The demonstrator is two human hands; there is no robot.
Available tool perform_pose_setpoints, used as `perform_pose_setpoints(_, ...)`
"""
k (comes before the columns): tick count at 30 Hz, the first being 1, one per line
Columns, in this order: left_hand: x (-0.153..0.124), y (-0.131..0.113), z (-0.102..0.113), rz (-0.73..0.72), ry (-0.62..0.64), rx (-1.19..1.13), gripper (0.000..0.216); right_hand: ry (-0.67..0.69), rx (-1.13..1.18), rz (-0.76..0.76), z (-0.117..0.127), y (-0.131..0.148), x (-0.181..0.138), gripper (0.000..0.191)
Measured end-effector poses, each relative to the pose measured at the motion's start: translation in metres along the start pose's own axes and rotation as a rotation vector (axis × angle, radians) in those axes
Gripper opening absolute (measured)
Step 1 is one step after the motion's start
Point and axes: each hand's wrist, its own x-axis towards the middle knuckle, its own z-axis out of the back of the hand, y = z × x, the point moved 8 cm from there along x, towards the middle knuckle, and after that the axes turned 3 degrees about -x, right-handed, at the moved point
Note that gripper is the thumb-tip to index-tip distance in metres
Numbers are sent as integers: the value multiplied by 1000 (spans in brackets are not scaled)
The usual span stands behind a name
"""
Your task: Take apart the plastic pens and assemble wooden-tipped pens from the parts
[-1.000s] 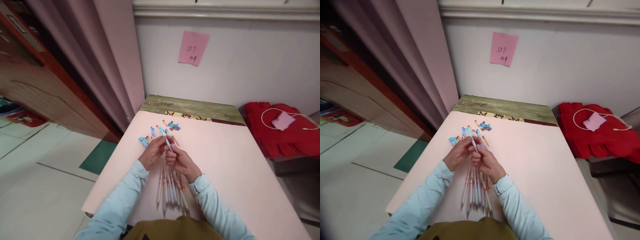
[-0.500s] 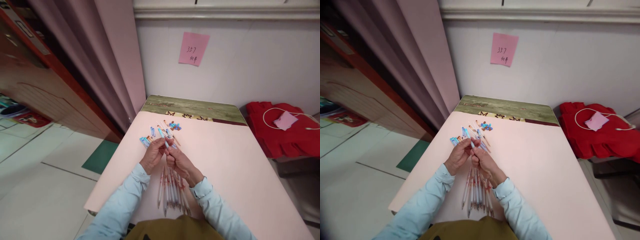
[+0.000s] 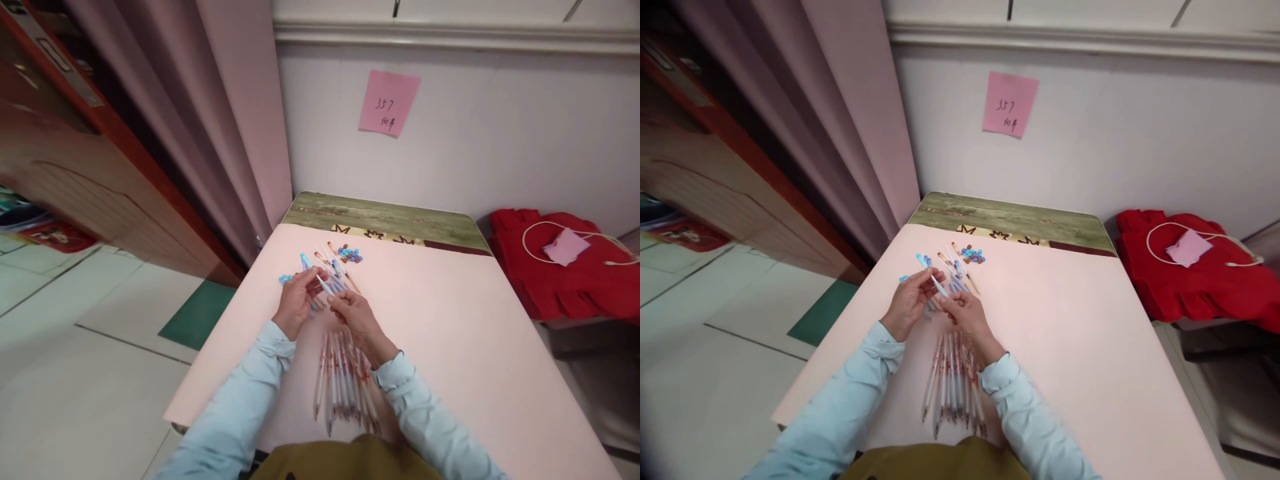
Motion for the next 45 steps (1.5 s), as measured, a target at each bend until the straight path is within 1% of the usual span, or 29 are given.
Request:
perform_pose_setpoints(1,2,-4,2,-10,-10,10,19,-22,-16,41,2,1,1,44)
perform_pose_setpoints(3,6,-7,3,14,4,44,19,-49,-52,76,6,1,2,43)
perform_pose_setpoints(6,14,-7,8,33,-11,80,18,-87,-216,114,16,3,4,39)
perform_pose_setpoints(8,23,-7,15,-2,-63,140,15,-137,-403,157,26,9,3,36)
perform_pose_setpoints(10,33,-9,23,-45,-128,226,12,-211,-629,230,36,21,0,33)
perform_pose_setpoints(13,52,-11,31,-84,-201,338,12,-380,-1043,332,47,45,-7,27)
perform_pose_setpoints(16,68,-16,33,-115,-254,442,10,-524,-1379,321,53,62,-9,27)
perform_pose_setpoints(18,75,-20,33,-136,-283,520,9,-565,-1481,286,56,68,-5,28)
perform_pose_setpoints(20,79,-23,32,-142,-292,598,10,-580,-1504,284,57,71,-1,29)
perform_pose_setpoints(22,80,-23,30,-133,-286,680,10,-563,-1494,318,54,71,4,30)
perform_pose_setpoints(24,81,-22,27,-125,-276,769,12,-526,-1492,338,49,67,10,30)
perform_pose_setpoints(28,79,-26,24,-150,-302,964,19,-494,-1520,303,43,56,22,28)
perform_pose_setpoints(31,81,-30,23,-164,-329,1091,22,-491,-1526,306,41,52,23,27)
perform_pose_setpoints(34,85,-28,24,-143,-327,1180,30,-478,-1514,295,42,50,20,28)
perform_pose_setpoints(38,87,-24,19,-131,-274,1236,39,-474,-1499,292,42,52,12,30)
perform_pose_setpoints(41,83,-29,19,-137,-239,1234,42,-474,-1483,326,39,56,6,29)
perform_pose_setpoints(43,77,-38,27,-151,-237,1216,40,-441,-1466,359,32,56,2,26)
perform_pose_setpoints(45,68,-51,40,-181,-251,1188,39,-357,-1460,378,18,51,0,23)
